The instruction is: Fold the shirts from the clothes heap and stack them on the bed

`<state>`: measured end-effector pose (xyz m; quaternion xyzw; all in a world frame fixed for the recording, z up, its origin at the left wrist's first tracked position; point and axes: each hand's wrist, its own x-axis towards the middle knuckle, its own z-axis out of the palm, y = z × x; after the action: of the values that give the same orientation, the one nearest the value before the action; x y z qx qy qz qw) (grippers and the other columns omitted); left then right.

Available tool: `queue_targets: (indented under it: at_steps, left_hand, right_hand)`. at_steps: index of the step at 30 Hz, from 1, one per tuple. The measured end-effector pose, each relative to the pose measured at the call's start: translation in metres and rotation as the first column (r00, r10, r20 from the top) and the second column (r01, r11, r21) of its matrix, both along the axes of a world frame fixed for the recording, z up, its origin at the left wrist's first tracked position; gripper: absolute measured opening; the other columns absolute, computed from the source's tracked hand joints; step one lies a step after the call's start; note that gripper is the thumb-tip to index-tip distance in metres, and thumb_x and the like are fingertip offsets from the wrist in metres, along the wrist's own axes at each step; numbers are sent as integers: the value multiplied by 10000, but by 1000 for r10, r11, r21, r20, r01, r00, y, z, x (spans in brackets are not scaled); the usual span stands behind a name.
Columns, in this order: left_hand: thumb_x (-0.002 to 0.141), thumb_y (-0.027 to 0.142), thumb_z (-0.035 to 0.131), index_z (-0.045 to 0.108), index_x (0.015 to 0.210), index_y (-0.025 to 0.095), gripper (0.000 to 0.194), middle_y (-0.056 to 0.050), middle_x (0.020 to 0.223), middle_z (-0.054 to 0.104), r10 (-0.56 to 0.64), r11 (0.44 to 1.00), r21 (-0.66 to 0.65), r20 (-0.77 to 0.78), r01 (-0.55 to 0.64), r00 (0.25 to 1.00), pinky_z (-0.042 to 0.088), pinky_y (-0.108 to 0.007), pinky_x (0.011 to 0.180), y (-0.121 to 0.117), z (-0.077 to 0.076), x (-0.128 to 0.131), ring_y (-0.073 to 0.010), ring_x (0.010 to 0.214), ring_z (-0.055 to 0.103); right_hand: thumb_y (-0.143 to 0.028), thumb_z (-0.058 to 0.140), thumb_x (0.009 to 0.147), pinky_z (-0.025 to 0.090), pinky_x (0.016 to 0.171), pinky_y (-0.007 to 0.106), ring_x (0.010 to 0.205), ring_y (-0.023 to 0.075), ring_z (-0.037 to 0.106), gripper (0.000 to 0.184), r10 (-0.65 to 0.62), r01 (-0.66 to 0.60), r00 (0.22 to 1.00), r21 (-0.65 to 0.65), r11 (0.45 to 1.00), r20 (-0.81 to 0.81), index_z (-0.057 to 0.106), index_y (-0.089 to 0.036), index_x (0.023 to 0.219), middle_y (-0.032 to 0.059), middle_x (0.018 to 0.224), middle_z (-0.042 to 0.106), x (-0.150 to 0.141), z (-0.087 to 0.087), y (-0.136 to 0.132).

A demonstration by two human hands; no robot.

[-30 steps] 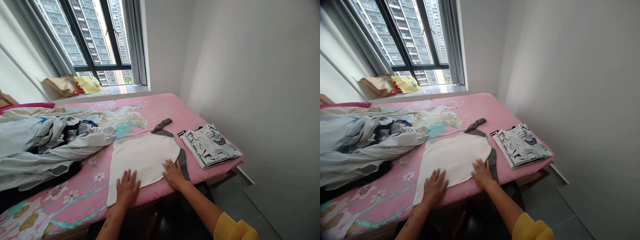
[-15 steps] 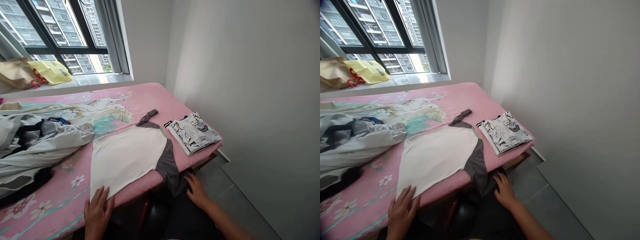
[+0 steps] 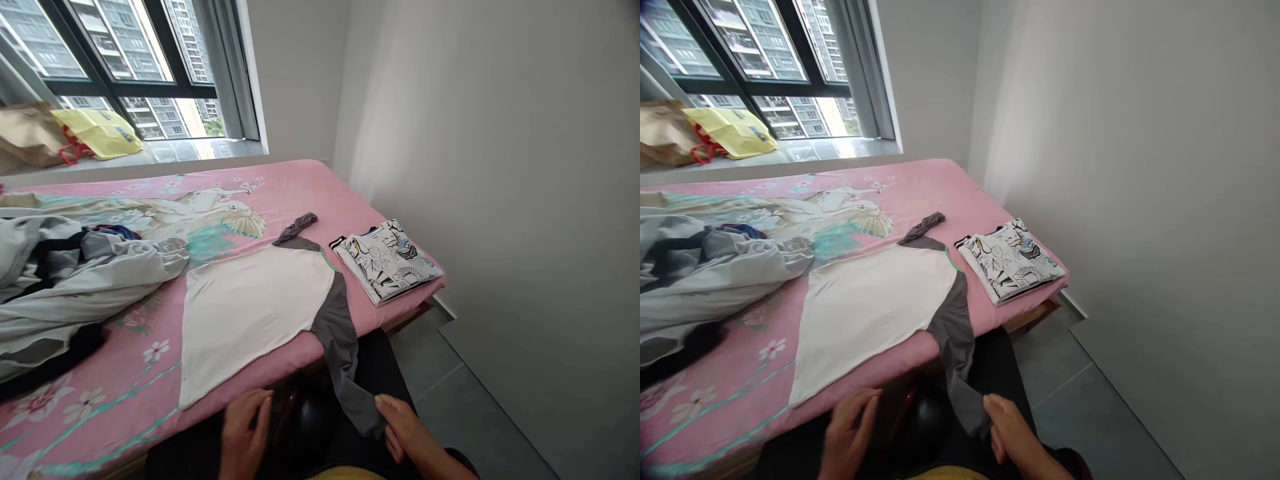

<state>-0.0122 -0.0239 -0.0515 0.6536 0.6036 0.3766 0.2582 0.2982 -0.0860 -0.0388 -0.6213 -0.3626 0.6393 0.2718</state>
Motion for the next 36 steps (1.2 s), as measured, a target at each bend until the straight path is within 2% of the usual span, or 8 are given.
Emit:
queue_targets:
  at_steps: [2,5,14,20,22,27,32,36]
  left_hand:
    - [830,504,488,685,923,195,378,-74,927,691,-82,929,-325,281,175,956,468,-344,809,-6,-5,37,-229,893,621]
    - [790,618,467,668,973,162,530,-84,902,686,41,751,-588,494,299,868,478,-303,672,-7,-10,87,-207,796,621]
    - [659,530,680,625,845,134,441,-35,692,637,202,617,-640,692,458,694,417,-244,515,3,16,140,-146,583,572]
    - [681,290,601,581,711,140,154,-36,619,627,381,486,-654,756,580,532,418,-252,544,-14,24,145,-145,544,567]
    - [710,314,571,588,741,144,174,-43,660,642,412,488,-656,755,576,511,426,-257,557,-17,23,143,-156,581,583]
    - [678,344,683,578,761,160,229,-6,682,632,350,660,-616,758,430,550,430,-238,559,-18,20,132,-136,604,574]
    - [719,300,647,529,734,178,171,19,575,592,513,547,-621,778,561,362,441,-234,556,-21,25,130,-108,493,542]
    - [729,224,606,561,785,165,93,-4,578,620,506,547,-567,810,616,296,445,-229,548,-26,31,135,-123,500,571]
  right_hand:
    - [-723,400,763,209,353,194,270,70,208,500,-40,14,987,-165,986,-155,387,-225,716,-127,284,233,-8,10,-15]
    - [-711,508,705,161,360,181,271,43,182,510,-59,8,972,-221,975,-225,372,-220,692,-133,285,245,-11,20,-28]
    - [-711,543,659,144,401,212,328,49,210,525,37,-50,996,-162,986,-85,368,-218,621,-112,338,241,5,21,-50]
    - [-341,588,715,347,634,230,673,105,435,332,160,-210,945,154,965,287,355,-173,549,-6,714,444,5,38,-48]
    - [-285,564,726,372,704,246,753,127,469,276,164,-225,944,196,955,286,368,-174,568,14,806,470,4,45,-46]
    - [-321,592,753,390,742,261,779,139,495,281,198,-248,953,217,944,228,417,-174,589,19,841,500,5,49,-45]
    - [-562,537,798,445,754,304,939,205,551,387,-121,119,993,150,981,-1,565,-202,940,65,995,582,2,23,-39]
    - [-628,454,829,458,836,339,1039,213,575,585,-311,297,851,-100,950,-424,481,-194,1222,112,1161,584,-11,8,-17]
